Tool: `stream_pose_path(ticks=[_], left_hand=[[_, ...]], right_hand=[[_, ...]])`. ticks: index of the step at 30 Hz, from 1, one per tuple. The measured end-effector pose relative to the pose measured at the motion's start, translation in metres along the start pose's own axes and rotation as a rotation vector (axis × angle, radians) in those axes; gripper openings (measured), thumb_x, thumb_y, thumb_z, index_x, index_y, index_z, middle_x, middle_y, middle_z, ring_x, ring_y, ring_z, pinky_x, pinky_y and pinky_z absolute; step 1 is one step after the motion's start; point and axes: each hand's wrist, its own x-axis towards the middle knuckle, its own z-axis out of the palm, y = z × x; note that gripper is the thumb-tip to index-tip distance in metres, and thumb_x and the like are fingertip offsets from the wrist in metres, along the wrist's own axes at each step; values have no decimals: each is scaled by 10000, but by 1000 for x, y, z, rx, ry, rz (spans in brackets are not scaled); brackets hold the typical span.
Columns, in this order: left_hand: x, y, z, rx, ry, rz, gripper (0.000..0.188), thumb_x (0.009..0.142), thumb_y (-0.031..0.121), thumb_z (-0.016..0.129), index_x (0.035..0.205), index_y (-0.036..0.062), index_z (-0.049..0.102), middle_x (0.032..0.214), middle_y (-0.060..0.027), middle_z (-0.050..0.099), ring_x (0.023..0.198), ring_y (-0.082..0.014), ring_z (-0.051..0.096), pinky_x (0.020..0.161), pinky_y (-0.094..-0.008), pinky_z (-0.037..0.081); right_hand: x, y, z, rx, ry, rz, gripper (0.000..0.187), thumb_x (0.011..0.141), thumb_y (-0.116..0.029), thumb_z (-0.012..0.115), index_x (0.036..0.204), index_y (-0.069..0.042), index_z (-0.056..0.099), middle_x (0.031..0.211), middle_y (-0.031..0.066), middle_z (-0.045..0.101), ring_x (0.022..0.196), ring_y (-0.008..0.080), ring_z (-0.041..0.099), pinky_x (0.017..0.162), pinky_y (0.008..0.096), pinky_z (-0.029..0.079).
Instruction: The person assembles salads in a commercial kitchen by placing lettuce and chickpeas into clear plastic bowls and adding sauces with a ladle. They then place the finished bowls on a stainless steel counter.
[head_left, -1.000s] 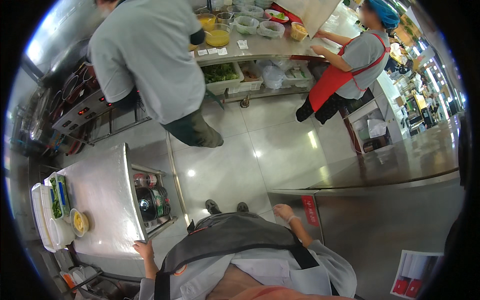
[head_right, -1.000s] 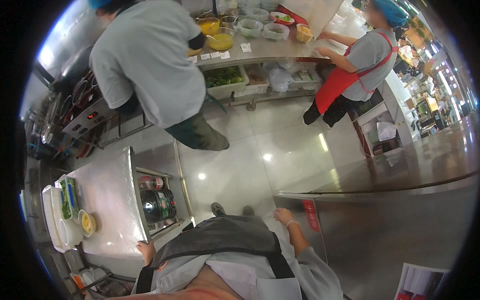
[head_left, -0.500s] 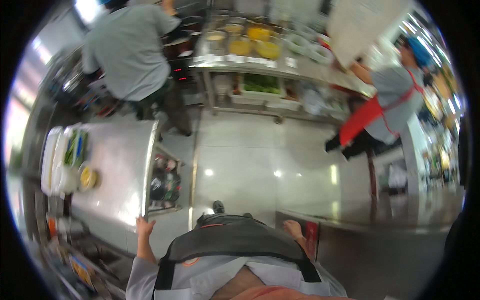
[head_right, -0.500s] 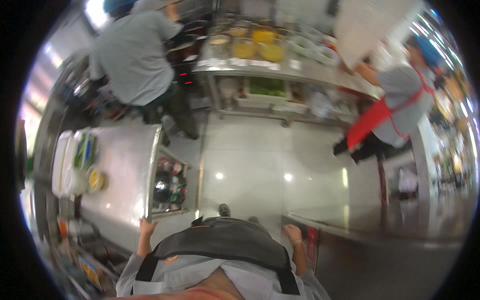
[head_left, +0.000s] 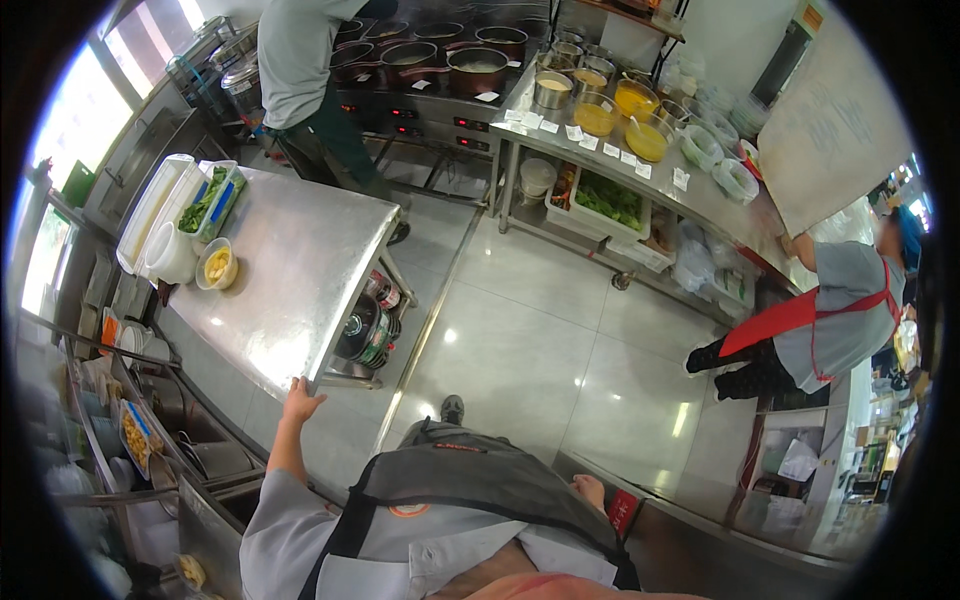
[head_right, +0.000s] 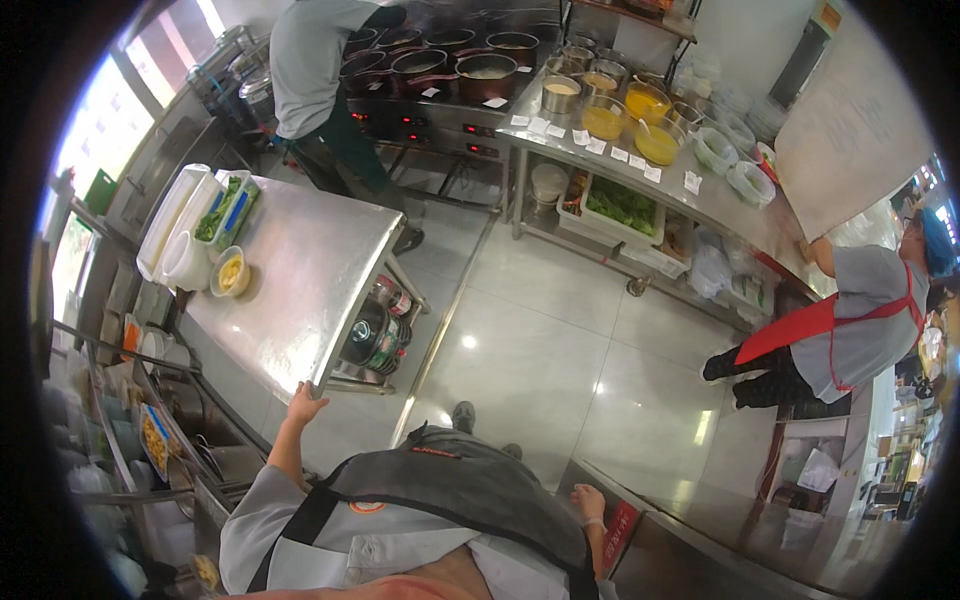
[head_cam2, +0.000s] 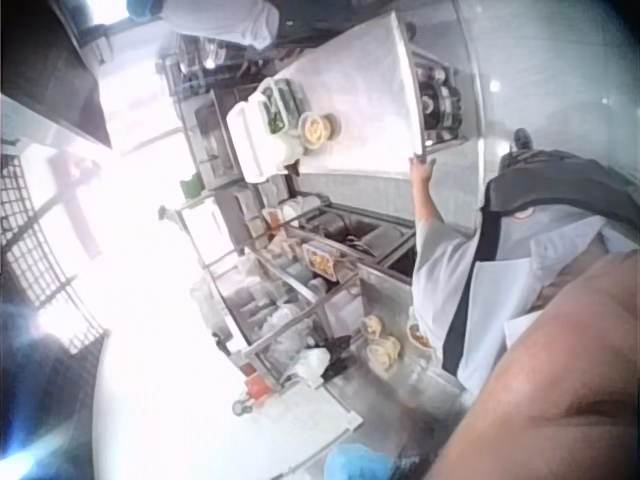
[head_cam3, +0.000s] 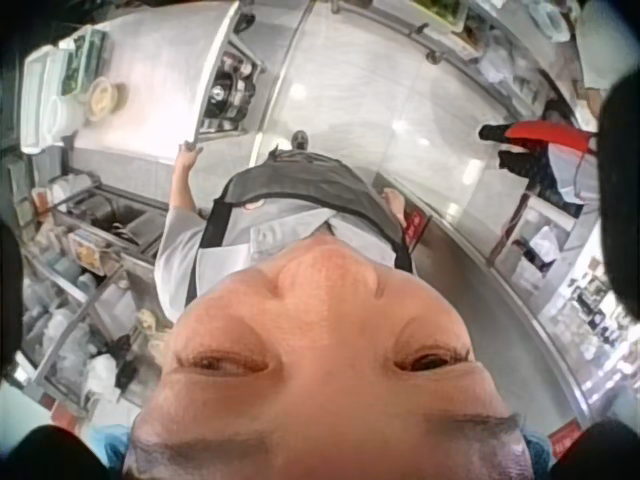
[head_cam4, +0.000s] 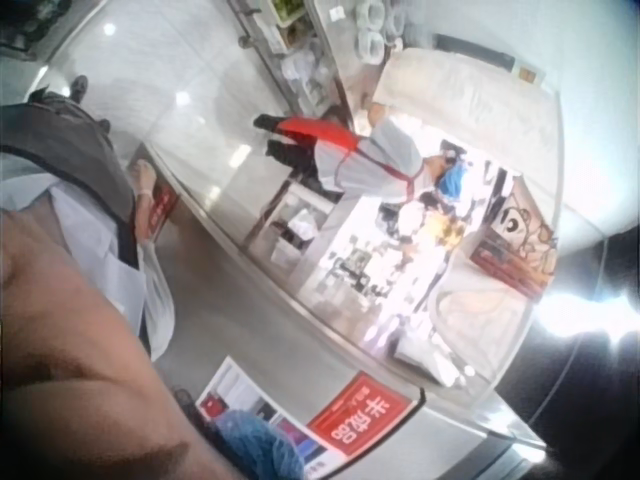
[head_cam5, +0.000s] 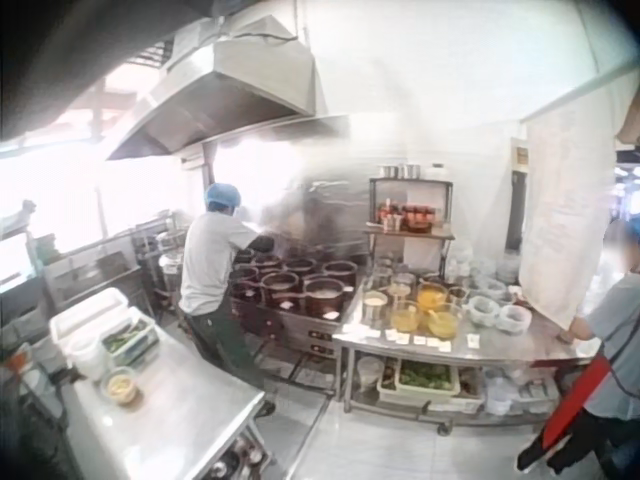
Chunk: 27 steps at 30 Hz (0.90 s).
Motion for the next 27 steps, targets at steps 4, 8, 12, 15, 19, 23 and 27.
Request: stream_pose_path(ticks=[4,8,12,15,19,23,27], left_hand=[[-1,2,-3,17,20,-10,829,721,461,689,1349,6,396,1453,-233,311,1283,-357,399,1026,-394,383],[-4,7,-1,61,39,-40,785,721,442,699,1314,4,427,1438,-231,336,1258,-353,427,1007,-401,399],[-5,7,2,64,90,-3,776,712,403,726,1309,7,428,1430,-225,347,1239,-348,441,988,-405,415],[-7,4,3,25,189,55,668,691,371,727,1195,-3,499,1358,-239,429,1159,-383,501,943,-425,437],[-8,5,0,20,191,54,675,698,373,726,1210,-2,495,1388,-235,402,1176,-378,491,949,-422,435],[-9,6,-2,19,171,53,710,704,376,724,1252,-2,477,1409,-231,380,1207,-371,470,968,-414,425],[-10,6,-1,44,187,54,742,706,378,723,1286,0,457,1419,-226,371,1227,-363,455,985,-408,415]], right_hand=[[-2,3,3,-63,-9,-123,234,866,-176,567,964,6,676,785,92,687,675,156,650,622,282,504],[-7,-4,7,-93,0,-122,238,862,-184,574,965,2,681,786,104,692,659,159,650,623,280,503],[-11,-18,12,-126,6,-39,243,865,-180,566,972,6,680,783,106,694,643,156,645,622,277,502],[-15,-25,17,-102,5,-15,236,873,-161,556,974,16,675,774,103,685,635,156,635,617,276,499],[-19,-27,20,-61,-20,-149,217,879,-133,552,972,26,667,761,96,666,622,152,615,592,271,495],[-21,-26,24,42,17,-7,200,880,-122,550,955,24,666,744,88,656,611,149,608,565,268,489],[-20,-24,28,-18,35,-42,187,875,-124,553,941,3,674,701,73,646,584,147,602,544,272,482]])
